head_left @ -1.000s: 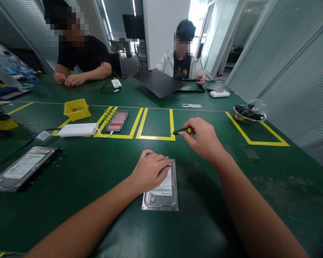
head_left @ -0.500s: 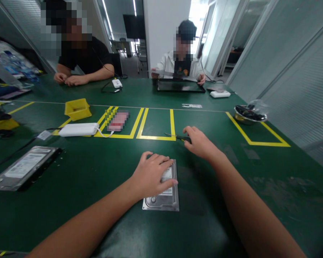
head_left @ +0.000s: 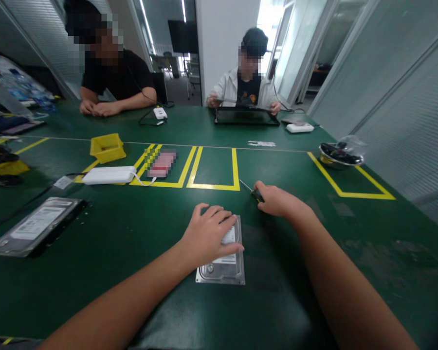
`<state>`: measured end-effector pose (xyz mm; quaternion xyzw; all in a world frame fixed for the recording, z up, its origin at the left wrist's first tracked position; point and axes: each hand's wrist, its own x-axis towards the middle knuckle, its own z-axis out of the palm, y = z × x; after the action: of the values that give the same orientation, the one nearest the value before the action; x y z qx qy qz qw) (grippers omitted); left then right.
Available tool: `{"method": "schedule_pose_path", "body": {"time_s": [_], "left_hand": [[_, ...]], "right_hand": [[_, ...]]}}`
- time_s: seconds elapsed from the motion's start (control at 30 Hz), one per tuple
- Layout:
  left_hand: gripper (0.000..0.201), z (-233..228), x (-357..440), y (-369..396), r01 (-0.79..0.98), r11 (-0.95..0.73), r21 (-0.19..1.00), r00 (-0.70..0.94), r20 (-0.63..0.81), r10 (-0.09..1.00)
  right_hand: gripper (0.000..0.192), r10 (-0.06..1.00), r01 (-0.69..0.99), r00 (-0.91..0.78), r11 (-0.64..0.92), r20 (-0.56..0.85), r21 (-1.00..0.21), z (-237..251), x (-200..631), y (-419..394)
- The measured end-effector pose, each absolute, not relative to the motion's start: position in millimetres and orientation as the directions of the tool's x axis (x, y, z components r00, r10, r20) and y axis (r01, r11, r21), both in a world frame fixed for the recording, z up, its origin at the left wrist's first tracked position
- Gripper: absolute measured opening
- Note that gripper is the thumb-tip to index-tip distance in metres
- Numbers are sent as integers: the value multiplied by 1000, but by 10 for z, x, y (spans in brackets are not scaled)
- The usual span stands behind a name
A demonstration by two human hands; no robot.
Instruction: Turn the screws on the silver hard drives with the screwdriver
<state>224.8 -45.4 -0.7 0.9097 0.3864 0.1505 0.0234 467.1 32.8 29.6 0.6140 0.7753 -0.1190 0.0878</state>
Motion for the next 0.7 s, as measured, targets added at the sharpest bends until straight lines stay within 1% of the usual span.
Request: {"method": "schedule_pose_path", "body": {"time_s": [0.27, 0.47, 0.7], "left_hand": [[61, -21, 2256, -413, 708, -687, 165, 638, 267, 722], [62, -15, 2251, -354, 704, -690, 169, 642, 263, 720], [62, -18, 2249, -333, 704, -682, 197, 628, 276, 728]], "right_hand": [[51, 916, 988, -146, 151, -373, -15, 397, 4698, 300], [48, 901, 991, -124, 137, -417, 2, 449, 4677, 263], [46, 909, 994, -85, 107, -408, 33, 450, 4642, 253]]}}
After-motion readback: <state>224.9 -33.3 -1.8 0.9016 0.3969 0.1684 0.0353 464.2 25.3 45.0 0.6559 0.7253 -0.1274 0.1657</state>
